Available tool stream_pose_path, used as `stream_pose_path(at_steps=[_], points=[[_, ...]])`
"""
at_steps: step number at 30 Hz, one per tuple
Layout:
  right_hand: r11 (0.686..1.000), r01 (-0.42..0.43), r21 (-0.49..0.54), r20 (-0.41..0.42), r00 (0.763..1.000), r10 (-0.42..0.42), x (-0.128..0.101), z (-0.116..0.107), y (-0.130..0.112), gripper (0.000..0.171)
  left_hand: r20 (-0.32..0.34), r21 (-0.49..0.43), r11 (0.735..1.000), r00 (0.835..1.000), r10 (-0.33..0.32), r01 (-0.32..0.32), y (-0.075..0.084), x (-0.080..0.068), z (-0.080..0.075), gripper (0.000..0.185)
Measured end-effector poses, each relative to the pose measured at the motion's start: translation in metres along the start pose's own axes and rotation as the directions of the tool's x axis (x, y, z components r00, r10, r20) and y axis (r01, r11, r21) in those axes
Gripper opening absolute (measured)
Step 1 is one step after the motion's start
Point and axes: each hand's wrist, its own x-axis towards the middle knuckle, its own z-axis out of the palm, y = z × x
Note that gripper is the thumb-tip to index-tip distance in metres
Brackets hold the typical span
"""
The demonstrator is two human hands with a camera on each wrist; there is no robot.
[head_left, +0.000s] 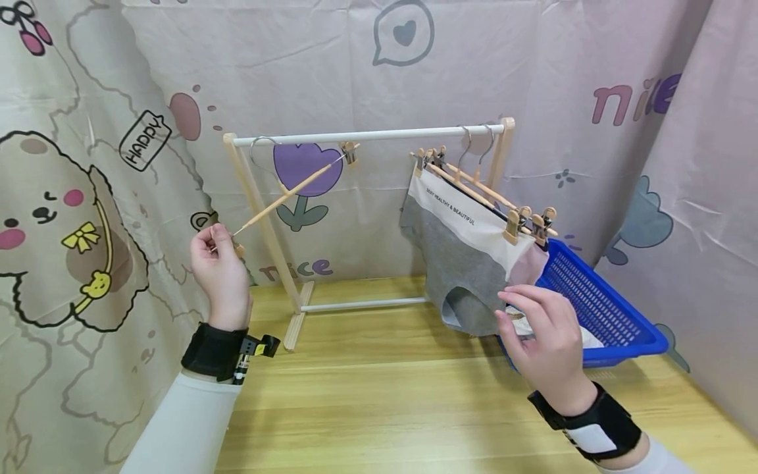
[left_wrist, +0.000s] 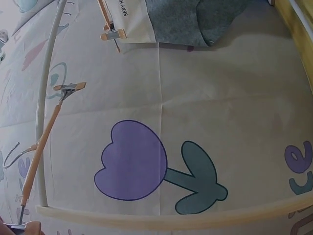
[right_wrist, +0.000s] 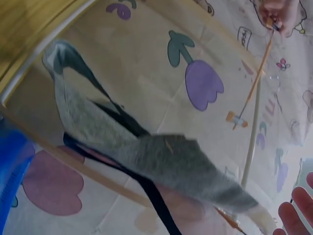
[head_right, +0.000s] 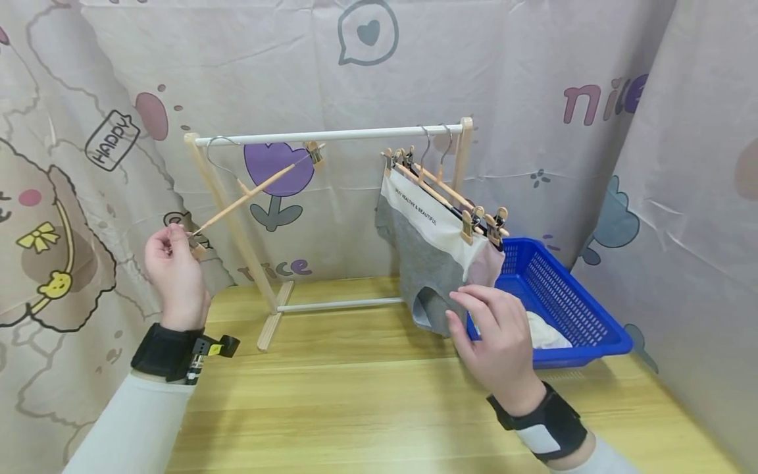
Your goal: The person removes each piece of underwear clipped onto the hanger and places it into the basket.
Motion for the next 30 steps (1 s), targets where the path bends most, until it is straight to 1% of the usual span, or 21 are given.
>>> stream_pose_path(at_steps=[4, 7, 12, 16, 22, 26, 30], points=[[1.000, 0.020, 0.010, 0.050, 0.999, -0.021, -0.005, 0.003, -0.002, 0.045, 0.005, 0.001, 1.000, 1.000, -0.004, 0.004, 0.003, 0.002, 0.004, 0.012], [0.998, 0.052, 0.021, 0.087, 0.995, -0.054, -0.011, 0.005, -0.004, 0.044, 0.005, -0.009, 1.000, 1.000, -0.012, 0.012, 0.005, 0.005, 0.007, 0.012], [0.995, 0.094, 0.026, 0.159, 0.983, -0.097, -0.021, 0.007, -0.008, 0.041, -0.006, 0.008, 1.000, 1.000, 0.005, -0.005, 0.006, 0.011, 0.010, 0.011], [0.995, 0.094, 0.020, 0.236, 0.967, -0.096, -0.029, 0.008, -0.011, 0.042, -0.014, 0.058, 0.998, 1.000, 0.015, -0.014, 0.005, 0.015, 0.011, 0.013], [0.997, 0.064, 0.034, 0.345, 0.936, -0.072, -0.038, 0.010, -0.016, 0.044, -0.025, 0.093, 0.995, 0.999, 0.029, -0.027, 0.003, 0.015, 0.011, 0.014], [0.998, 0.054, 0.042, 0.382, 0.922, -0.066, -0.041, 0.010, -0.019, 0.044, -0.039, 0.101, 0.994, 0.998, 0.043, -0.039, 0.003, 0.015, 0.013, 0.014], [0.998, 0.047, 0.038, 0.410, 0.910, -0.058, -0.044, 0.009, -0.020, 0.045, -0.048, 0.087, 0.995, 0.998, 0.050, -0.046, 0.005, 0.015, 0.019, 0.017]])
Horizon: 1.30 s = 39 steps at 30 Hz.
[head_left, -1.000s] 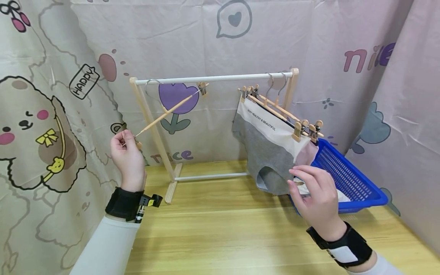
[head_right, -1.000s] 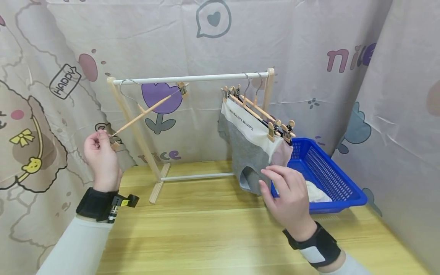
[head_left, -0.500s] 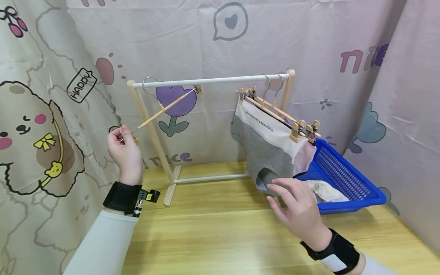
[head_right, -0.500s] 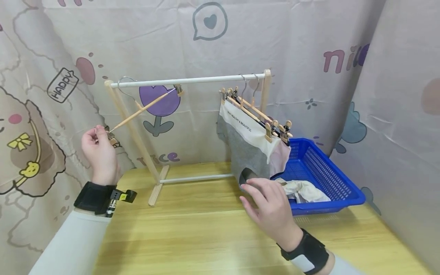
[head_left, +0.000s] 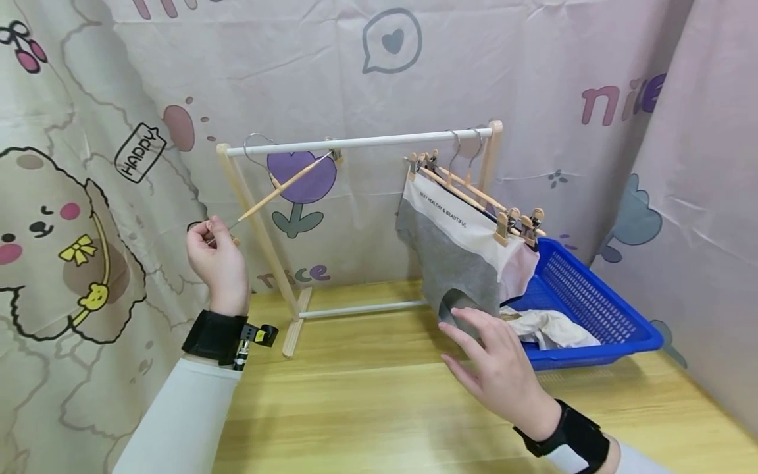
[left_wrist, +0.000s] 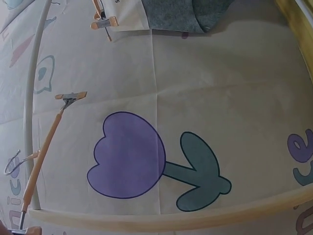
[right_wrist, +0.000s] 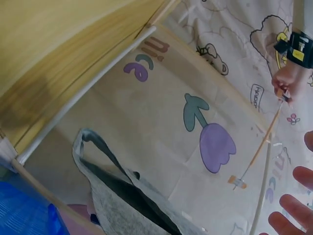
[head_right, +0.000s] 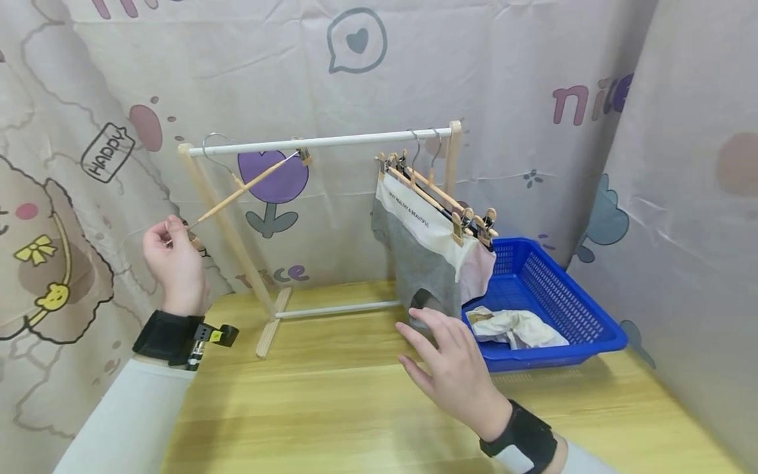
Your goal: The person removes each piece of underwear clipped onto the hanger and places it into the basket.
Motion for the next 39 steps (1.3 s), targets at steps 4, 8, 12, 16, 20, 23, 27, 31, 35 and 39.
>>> stream_pose_path(at_steps=[4, 8, 12, 16, 20, 23, 27, 31, 35, 39], points=[[1.000, -0.012, -0.001, 0.056, 0.998, 0.012, -0.005, 0.001, -0.001, 0.048, 0.002, 0.011, 1.000, 1.000, 0.003, -0.003, 0.000, 0.000, 0.004, 0.018], [1.000, 0.012, 0.003, 0.080, 0.997, -0.012, -0.008, 0.005, -0.003, 0.048, 0.002, 0.026, 1.000, 1.000, -0.012, 0.012, 0.001, 0.000, 0.006, 0.016], [0.999, 0.035, 0.006, 0.083, 0.996, -0.036, -0.010, 0.009, -0.005, 0.047, -0.003, 0.043, 0.999, 1.000, -0.023, 0.024, 0.002, 0.001, 0.005, 0.016], [0.999, 0.037, 0.004, 0.098, 0.994, -0.037, -0.012, 0.011, -0.008, 0.048, -0.008, 0.064, 0.998, 1.000, -0.024, 0.025, 0.002, 0.004, 0.004, 0.014], [0.999, 0.031, 0.006, 0.128, 0.991, -0.032, -0.014, 0.013, -0.009, 0.048, 0.002, 0.092, 0.996, 1.000, -0.014, 0.014, 0.003, 0.006, 0.003, 0.013], [1.000, 0.028, 0.008, 0.146, 0.989, -0.029, -0.015, 0.014, -0.010, 0.048, 0.005, 0.106, 0.994, 1.000, 0.000, 0.000, 0.005, 0.008, 0.003, 0.013], [0.999, 0.031, 0.014, 0.149, 0.988, -0.033, -0.014, 0.015, -0.011, 0.048, -0.002, 0.120, 0.993, 1.000, 0.005, -0.005, 0.007, 0.009, 0.001, 0.014], [0.999, 0.034, 0.018, 0.159, 0.987, -0.037, -0.015, 0.016, -0.012, 0.048, -0.012, 0.140, 0.990, 1.000, -0.005, 0.007, 0.008, 0.009, 0.000, 0.014], [0.999, 0.039, 0.021, 0.162, 0.986, -0.042, -0.016, 0.017, -0.014, 0.048, -0.026, 0.162, 0.987, 1.000, -0.006, 0.010, 0.008, 0.009, -0.002, 0.014], [0.999, 0.043, 0.018, 0.150, 0.988, -0.045, -0.016, 0.019, -0.015, 0.046, -0.033, 0.171, 0.985, 0.999, -0.005, 0.011, 0.006, 0.010, -0.003, 0.015]])
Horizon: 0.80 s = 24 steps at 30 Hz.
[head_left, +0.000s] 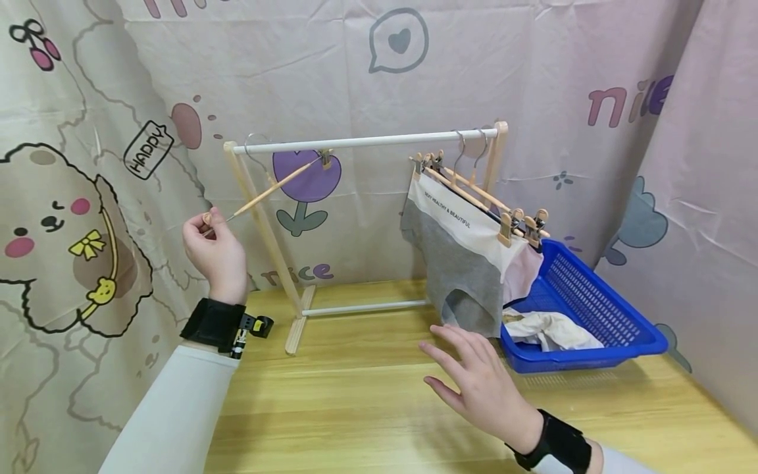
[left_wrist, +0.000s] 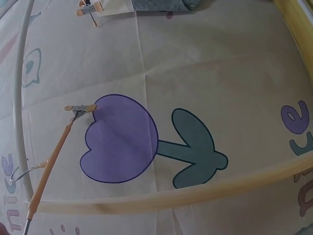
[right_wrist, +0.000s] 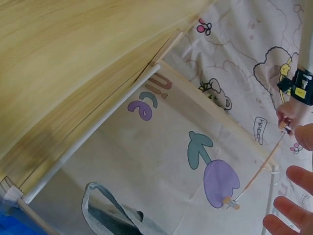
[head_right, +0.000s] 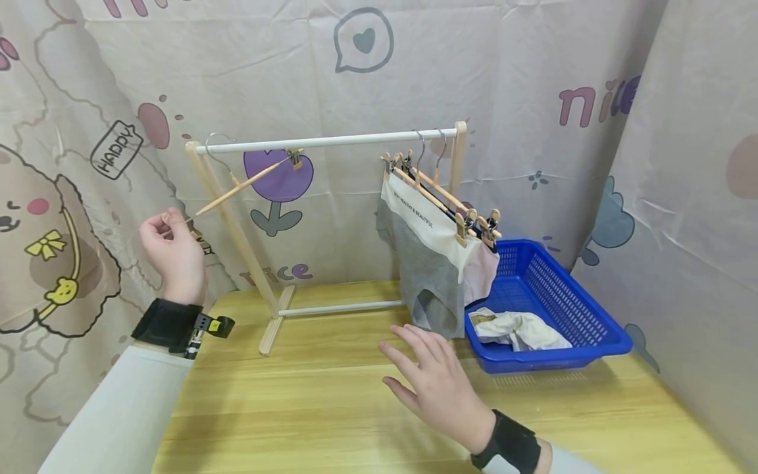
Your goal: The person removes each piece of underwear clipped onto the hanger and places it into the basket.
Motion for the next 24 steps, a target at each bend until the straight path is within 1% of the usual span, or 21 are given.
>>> stream_pose_path(at_steps=[2, 6, 9, 13, 18, 24], points=[[1.000, -0.003, -0.002, 0.004, 1.000, 0.003, -0.001, 0.000, 0.000, 0.046, -0.003, 0.001, 1.000, 1.000, -0.002, 0.002, -0.002, 0.001, 0.000, 0.016], [1.000, -0.015, -0.005, 0.043, 0.999, 0.015, -0.002, 0.000, 0.000, 0.048, -0.018, 0.005, 1.000, 1.000, -0.003, 0.003, -0.007, 0.001, -0.002, 0.018], [1.000, -0.016, -0.010, 0.055, 0.998, 0.016, -0.003, 0.001, 0.000, 0.049, -0.026, 0.010, 1.000, 1.000, 0.007, -0.007, -0.010, 0.001, -0.003, 0.020], [1.000, -0.003, -0.013, 0.031, 1.000, 0.003, -0.002, 0.001, 0.000, 0.048, -0.029, 0.008, 1.000, 0.999, 0.028, -0.028, -0.012, 0.000, -0.004, 0.020], [1.000, 0.011, -0.010, -0.001, 1.000, -0.011, -0.001, 0.002, -0.002, 0.046, -0.025, -0.006, 0.999, 0.999, 0.039, -0.039, -0.012, -0.001, -0.004, 0.016], [1.000, 0.003, -0.007, -0.009, 1.000, -0.003, 0.001, 0.002, -0.001, 0.046, -0.035, -0.039, 0.998, 0.999, 0.041, -0.043, -0.011, -0.002, -0.005, 0.015]])
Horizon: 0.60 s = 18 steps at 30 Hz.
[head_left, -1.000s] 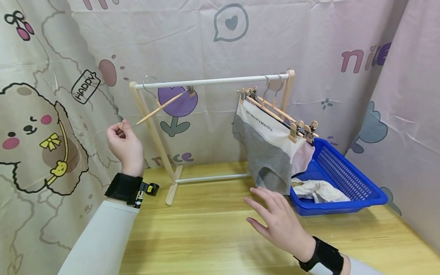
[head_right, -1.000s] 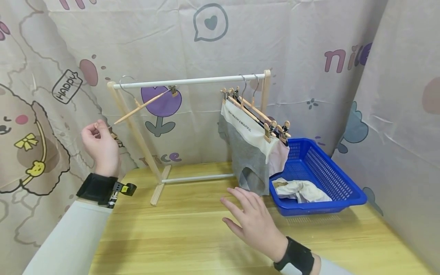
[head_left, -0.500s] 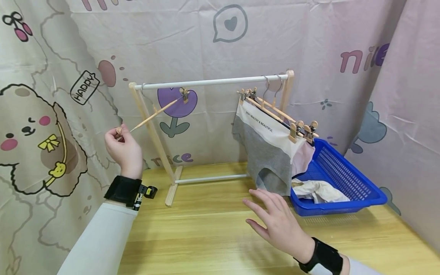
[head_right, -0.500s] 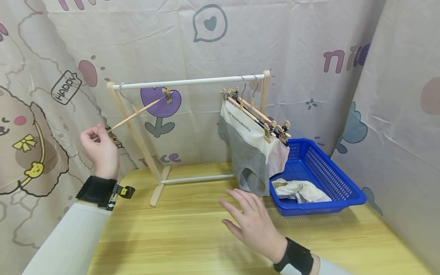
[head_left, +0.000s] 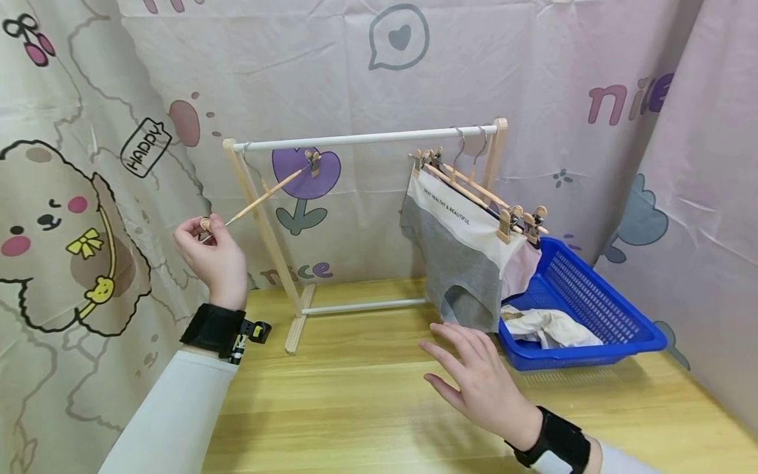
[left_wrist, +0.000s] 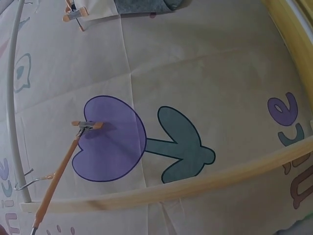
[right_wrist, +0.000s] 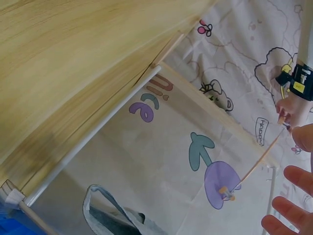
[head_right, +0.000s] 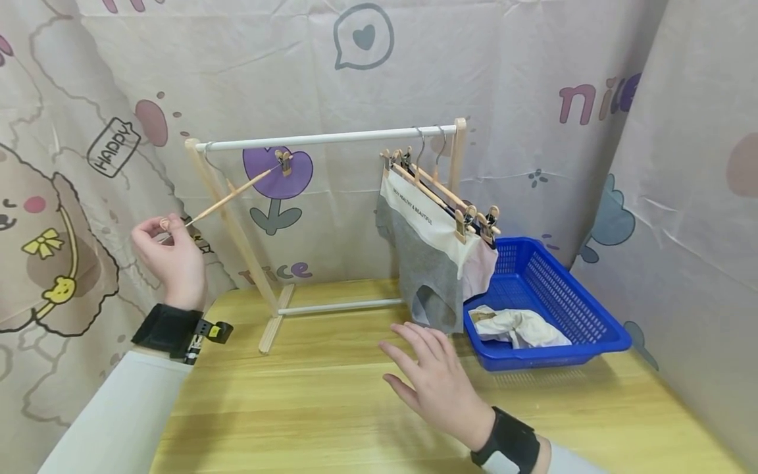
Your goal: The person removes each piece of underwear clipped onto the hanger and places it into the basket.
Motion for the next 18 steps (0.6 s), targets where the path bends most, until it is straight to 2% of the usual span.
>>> stream_pose_path(at_steps=[9, 14, 18], points=[[1.000, 0.000, -0.010, 0.005, 1.000, 0.000, 0.001, 0.001, 0.001, 0.046, -0.003, -0.047, 0.997, 0.999, 0.054, -0.054, -0.004, -0.004, -0.001, 0.017], [1.000, -0.001, -0.012, -0.005, 1.000, 0.001, 0.002, 0.002, 0.001, 0.046, -0.020, 0.032, 0.996, 0.996, 0.083, -0.082, -0.007, -0.007, -0.004, 0.035], [1.000, -0.004, -0.012, -0.005, 1.000, 0.004, 0.002, 0.002, 0.001, 0.046, -0.040, 0.120, 0.975, 0.980, 0.193, -0.187, -0.010, -0.010, -0.007, 0.049]])
